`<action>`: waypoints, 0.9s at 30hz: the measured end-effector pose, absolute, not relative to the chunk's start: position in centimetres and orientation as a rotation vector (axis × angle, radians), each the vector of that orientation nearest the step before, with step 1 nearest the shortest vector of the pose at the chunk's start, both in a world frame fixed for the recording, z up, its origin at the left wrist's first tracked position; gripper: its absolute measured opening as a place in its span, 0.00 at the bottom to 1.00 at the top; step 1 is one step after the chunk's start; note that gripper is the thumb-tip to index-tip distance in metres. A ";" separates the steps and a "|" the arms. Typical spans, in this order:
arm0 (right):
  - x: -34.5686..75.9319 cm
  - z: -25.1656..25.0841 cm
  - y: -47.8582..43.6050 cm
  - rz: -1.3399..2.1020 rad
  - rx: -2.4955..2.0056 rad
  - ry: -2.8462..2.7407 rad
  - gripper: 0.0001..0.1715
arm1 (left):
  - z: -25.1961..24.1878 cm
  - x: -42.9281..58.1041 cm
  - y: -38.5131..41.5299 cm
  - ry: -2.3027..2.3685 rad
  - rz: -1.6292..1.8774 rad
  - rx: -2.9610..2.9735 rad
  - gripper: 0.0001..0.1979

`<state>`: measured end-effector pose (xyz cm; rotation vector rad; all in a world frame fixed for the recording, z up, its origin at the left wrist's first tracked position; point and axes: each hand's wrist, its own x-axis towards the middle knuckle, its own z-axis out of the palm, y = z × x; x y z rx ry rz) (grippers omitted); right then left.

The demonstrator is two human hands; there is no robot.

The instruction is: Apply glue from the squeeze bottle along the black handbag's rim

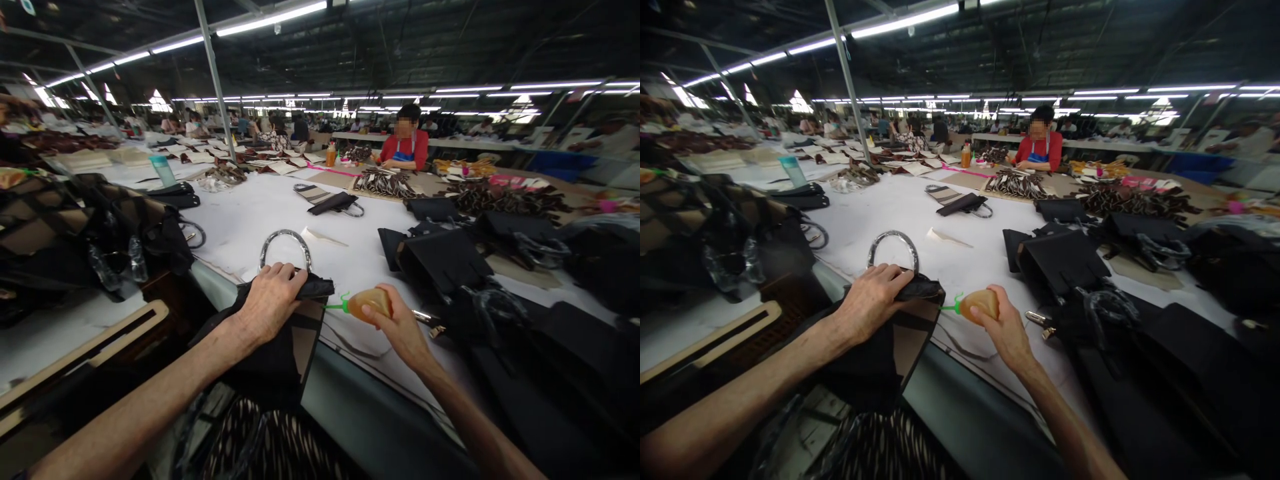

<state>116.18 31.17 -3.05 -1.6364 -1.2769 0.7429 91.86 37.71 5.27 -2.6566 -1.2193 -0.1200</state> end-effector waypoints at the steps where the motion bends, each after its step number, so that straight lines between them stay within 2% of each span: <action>1: 116.2 -3.0 31.1 0.746 -1.637 -1.283 0.28 | 5.2 91.8 37.7 -1.225 -0.119 -2.658 0.15; 22: 116.2 -2.3 29.6 0.868 -1.590 -1.253 0.20 | 4.7 90.9 35.4 -1.372 -0.084 -2.769 0.15; 27: 116.0 -2.8 29.4 0.900 -1.589 -1.263 0.22 | 4.3 90.8 35.3 -1.400 -0.063 -2.779 0.16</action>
